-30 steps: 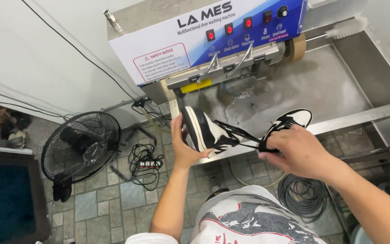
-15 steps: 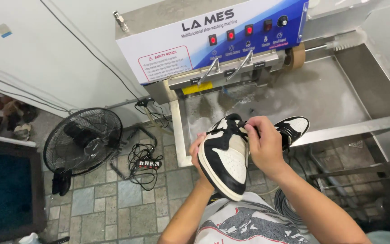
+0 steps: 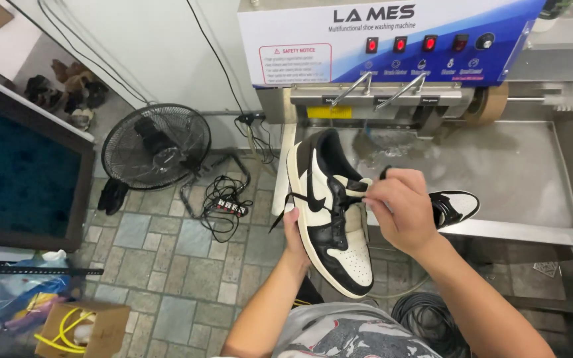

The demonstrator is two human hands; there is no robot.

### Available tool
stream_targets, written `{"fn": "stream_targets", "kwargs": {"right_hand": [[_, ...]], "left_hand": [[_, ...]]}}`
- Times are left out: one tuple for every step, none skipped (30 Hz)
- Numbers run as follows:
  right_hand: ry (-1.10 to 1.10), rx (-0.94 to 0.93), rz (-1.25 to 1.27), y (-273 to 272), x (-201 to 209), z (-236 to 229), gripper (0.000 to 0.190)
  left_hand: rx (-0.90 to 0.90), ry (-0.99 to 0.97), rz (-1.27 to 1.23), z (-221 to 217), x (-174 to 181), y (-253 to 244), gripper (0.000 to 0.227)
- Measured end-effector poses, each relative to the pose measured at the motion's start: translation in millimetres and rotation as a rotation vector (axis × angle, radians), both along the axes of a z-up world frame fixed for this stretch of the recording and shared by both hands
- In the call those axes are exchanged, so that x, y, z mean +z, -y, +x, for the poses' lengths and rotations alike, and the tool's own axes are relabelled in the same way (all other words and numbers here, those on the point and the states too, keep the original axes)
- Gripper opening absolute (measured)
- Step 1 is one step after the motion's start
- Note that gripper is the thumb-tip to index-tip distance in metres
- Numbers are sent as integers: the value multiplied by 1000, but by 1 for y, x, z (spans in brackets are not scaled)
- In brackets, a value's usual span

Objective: Cleaning and inspecting sneakers using a specialized shoe washing machine and drying station.

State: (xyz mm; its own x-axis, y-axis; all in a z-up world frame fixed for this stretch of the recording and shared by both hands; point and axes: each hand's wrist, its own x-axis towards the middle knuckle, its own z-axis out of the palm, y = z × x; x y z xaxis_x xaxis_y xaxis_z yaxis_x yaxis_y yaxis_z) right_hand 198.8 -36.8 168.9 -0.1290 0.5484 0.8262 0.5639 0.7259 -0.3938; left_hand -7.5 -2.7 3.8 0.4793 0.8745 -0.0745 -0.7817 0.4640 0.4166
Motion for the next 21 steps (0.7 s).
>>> {"fn": "stream_targets", "kwargs": {"right_hand": [[149,-39,1,3,8,0,17],[292,-86,-17,14,13,-2,16],[290,-86,-32,21,17,-4,16],[355,-146,-84,25,23,-4,13],[420,-206,-137,29,29,-6,11],[424,-216,-129,33,25,0,11],[393,-214,-266,36,22,6,9],[353,-203,-419,42,16,8,9],[352,-206,-425,51,20,2,9],[303,-78,-490,58,24,-4,17],[252,51,-553,64,27,-11,26],[252,50,-555,59,22,-23,26],[152,152,-614,53,17,-34,28],[49,253,-679,51,11,-45,29],[47,249,-688,40,11,-63,29],[95,40,-661,28,12,-80,28],[144,-168,-631,16,12,-97,27],[140,-184,-630,11,12,-107,27],[182,-153,-516,5,13,-116,29],[225,-123,-405,1,13,-124,32],[224,-142,-408,-1,10,-129,32]], "left_hand": [[39,-54,65,-3,10,1,81],[67,-113,110,-8,17,11,81],[63,-116,96,-17,1,13,81],[88,-94,89,-23,-14,7,79],[113,-73,81,-29,-28,1,77],[106,-65,90,-35,-29,-6,77],[171,-86,37,-42,-30,-13,76],[239,-115,-30,-53,-33,-13,76],[235,-117,-35,-61,-36,-15,76],[244,-29,-72,-69,-39,-20,75],[254,59,-109,-78,-41,-25,74],[252,59,-111,-83,-47,-31,74],[252,57,-100,-89,-54,-36,72],[249,54,-98,-94,-62,-37,70],[245,53,-107,-97,-68,-38,70],[196,93,-98,-99,-73,-41,69],[147,133,-89,-101,-78,-44,68],[131,133,-88,-100,-70,-44,68],[107,154,-78,-98,-63,-44,69],[81,176,-71,-96,-55,-42,71],[63,177,-74,-97,-52,-44,71]]}}
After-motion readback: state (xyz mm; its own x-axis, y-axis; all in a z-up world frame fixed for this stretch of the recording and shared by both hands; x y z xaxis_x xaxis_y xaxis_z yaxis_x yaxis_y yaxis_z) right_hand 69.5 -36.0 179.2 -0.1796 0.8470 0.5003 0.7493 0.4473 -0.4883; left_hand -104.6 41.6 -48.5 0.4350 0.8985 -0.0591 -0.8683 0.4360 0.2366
